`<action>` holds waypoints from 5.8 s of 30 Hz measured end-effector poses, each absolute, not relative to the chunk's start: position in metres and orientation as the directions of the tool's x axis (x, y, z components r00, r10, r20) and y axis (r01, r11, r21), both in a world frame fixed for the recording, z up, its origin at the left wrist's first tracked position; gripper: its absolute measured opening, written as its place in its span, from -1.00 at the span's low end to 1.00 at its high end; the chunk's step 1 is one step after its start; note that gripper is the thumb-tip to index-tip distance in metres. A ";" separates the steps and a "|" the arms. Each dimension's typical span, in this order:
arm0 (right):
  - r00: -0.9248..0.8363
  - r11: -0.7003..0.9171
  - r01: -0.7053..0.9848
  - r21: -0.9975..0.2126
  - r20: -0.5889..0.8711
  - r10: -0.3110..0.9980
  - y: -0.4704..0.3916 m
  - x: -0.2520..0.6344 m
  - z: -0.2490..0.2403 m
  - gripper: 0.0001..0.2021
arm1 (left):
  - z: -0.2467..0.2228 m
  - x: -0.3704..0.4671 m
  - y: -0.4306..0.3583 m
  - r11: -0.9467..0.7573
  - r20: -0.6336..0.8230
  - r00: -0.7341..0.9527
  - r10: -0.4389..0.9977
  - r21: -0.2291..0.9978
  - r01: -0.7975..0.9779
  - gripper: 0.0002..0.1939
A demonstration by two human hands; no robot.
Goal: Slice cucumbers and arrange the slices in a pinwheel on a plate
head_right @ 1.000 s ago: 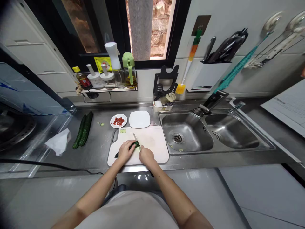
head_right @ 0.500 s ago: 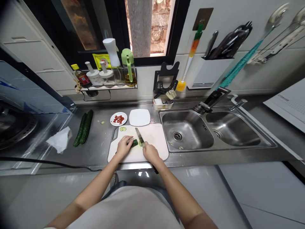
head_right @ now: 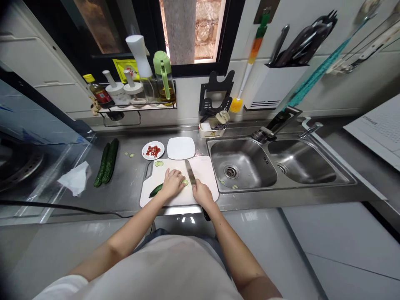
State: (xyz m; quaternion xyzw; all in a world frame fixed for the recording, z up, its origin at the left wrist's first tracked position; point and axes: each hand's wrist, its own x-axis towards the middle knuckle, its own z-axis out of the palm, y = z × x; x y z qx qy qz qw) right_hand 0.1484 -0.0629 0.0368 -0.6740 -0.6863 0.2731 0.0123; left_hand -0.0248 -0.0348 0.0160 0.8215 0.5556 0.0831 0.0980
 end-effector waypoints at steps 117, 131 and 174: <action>-0.141 0.002 0.946 -0.323 -0.405 0.904 -0.069 0.133 0.044 -0.72 | -0.005 -0.071 -0.057 -0.135 0.152 0.060 0.987 0.554 0.821 -0.75; -0.198 0.045 0.935 -0.352 -0.411 0.890 -0.071 0.108 0.059 -0.73 | -0.012 -0.070 -0.056 -0.271 0.196 0.198 0.960 0.501 0.822 -0.74; -0.202 0.049 0.953 -0.300 -0.506 0.839 -0.088 0.111 0.066 -0.73 | -0.007 -0.071 -0.054 -0.239 0.140 0.195 0.971 0.493 0.837 -0.73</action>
